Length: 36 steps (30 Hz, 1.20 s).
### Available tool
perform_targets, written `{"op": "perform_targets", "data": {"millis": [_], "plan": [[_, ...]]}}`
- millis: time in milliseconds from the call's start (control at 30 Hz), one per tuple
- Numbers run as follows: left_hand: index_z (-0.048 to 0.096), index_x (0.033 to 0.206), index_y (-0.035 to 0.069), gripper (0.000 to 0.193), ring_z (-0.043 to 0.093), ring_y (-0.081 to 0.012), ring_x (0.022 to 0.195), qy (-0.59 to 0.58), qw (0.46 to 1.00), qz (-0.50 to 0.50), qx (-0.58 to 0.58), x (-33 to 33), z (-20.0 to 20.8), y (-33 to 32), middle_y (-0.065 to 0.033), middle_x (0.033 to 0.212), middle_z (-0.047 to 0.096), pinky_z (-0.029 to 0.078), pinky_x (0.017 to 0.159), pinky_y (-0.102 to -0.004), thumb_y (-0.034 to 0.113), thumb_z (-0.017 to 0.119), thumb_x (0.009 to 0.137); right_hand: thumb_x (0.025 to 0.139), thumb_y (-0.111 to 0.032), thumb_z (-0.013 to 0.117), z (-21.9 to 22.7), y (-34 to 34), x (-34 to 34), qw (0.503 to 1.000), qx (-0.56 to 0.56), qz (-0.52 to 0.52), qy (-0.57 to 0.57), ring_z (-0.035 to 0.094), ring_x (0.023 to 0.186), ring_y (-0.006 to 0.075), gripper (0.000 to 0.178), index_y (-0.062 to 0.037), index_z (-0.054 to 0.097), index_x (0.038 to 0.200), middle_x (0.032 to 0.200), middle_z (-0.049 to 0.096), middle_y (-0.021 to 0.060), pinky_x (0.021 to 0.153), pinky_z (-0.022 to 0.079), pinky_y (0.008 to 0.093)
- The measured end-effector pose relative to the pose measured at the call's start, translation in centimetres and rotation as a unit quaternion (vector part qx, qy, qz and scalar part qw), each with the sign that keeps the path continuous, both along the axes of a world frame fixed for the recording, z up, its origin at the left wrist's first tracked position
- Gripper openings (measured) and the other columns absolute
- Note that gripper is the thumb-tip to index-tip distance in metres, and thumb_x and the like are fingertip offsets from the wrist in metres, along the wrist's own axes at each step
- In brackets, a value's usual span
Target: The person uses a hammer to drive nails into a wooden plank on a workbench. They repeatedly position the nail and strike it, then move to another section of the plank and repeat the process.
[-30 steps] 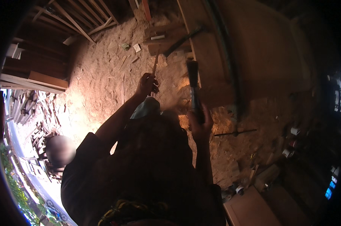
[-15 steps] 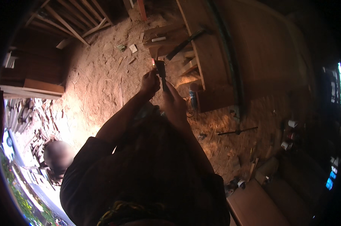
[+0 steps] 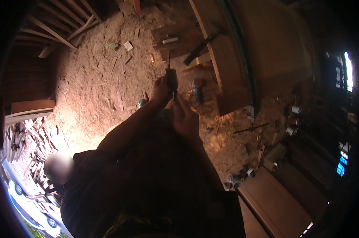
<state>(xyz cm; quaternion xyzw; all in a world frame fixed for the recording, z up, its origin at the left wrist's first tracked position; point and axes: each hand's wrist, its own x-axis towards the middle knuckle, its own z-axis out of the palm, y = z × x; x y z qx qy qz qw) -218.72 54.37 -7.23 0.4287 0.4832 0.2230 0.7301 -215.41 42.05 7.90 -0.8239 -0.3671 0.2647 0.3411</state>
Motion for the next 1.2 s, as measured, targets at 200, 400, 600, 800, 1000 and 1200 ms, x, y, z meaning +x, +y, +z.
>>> {"op": "perform_targets", "data": {"millis": [200, 400, 600, 800, 1000, 1200], "plan": [[0.060, 0.099, 0.002, 0.036, 0.053, -0.0173, 0.058, -0.012, 0.997, -0.018, -0.071, -1.2, 0.8, 1.3, -0.0081, 0.071, 0.056, 0.043, 0.051, -0.0329, 0.034, 0.045, 0.104, 0.101, -0.021, 0.059, -1.5, 5.8, 1.7, 0.998, -0.037, -0.042, 0.012, 0.068, 0.114, 0.0289, 0.041, -0.0117, 0.060, 0.141, 0.123, 0.068, 0.0246, 0.093, 0.053, 0.0385], [0.059, 0.099, 0.005, 0.034, 0.048, -0.0113, 0.048, -0.007, 0.980, -0.010, 0.198, -1.1, -4.5, 0.4, -0.0036, 0.064, 0.052, 0.039, 0.042, -0.0281, 0.036, 0.046, 0.105, 0.101, -0.016, 0.058, -1.5, 5.4, 0.9, 0.992, -0.121, -0.044, 0.002, 0.069, 0.115, 0.0287, 0.040, -0.0078, 0.060, 0.140, 0.124, 0.068, 0.0250, 0.093, 0.053, 0.0382], [0.059, 0.098, 0.006, 0.031, 0.048, -0.0120, 0.047, 0.005, 0.998, -0.061, 0.021, -1.2, -3.0, 1.6, -0.0036, 0.065, 0.052, 0.038, 0.042, -0.0288, 0.033, 0.045, 0.104, 0.100, -0.017, 0.059, -3.4, 2.4, -2.4, 0.994, 0.040, -0.028, -0.101, 0.068, 0.115, 0.0315, 0.040, -0.0081, 0.061, 0.139, 0.121, 0.069, 0.0235, 0.094, 0.053, 0.0383], [0.060, 0.097, 0.006, 0.032, 0.047, -0.0115, 0.046, -0.051, 0.993, -0.060, 0.087, -1.8, -4.5, 1.5, -0.0027, 0.062, 0.051, 0.038, 0.042, -0.0289, 0.035, 0.048, 0.104, 0.100, -0.025, 0.058, -1.6, 9.3, 0.9, 0.988, -0.104, -0.107, 0.033, 0.056, 0.131, 0.0372, 0.041, -0.0140, 0.061, 0.140, 0.142, 0.053, 0.0287, 0.104, 0.048, 0.0416], [0.060, 0.099, 0.006, 0.035, 0.045, -0.0117, 0.043, -0.034, 0.996, -0.079, 0.038, -2.4, -3.4, 2.1, -0.0007, 0.060, 0.049, 0.036, 0.039, -0.0278, 0.038, 0.049, 0.104, 0.099, -0.026, 0.060, -3.6, 6.2, -1.2, 0.994, -0.034, -0.074, -0.076, 0.062, 0.118, 0.0396, 0.041, -0.0143, 0.061, 0.139, 0.131, 0.059, 0.0284, 0.097, 0.051, 0.0427], [0.060, 0.097, 0.010, 0.035, 0.040, -0.0108, 0.043, -0.130, 0.973, -0.078, -0.176, -2.7, 0.5, 3.8, 0.0024, 0.060, 0.045, 0.031, 0.039, -0.0268, 0.043, 0.048, 0.105, 0.099, -0.022, 0.061, -2.5, 9.6, 1.9, 0.988, -0.116, -0.099, 0.017, 0.062, 0.123, 0.0381, 0.041, -0.0126, 0.062, 0.138, 0.138, 0.057, 0.0279, 0.097, 0.052, 0.0419]]}}
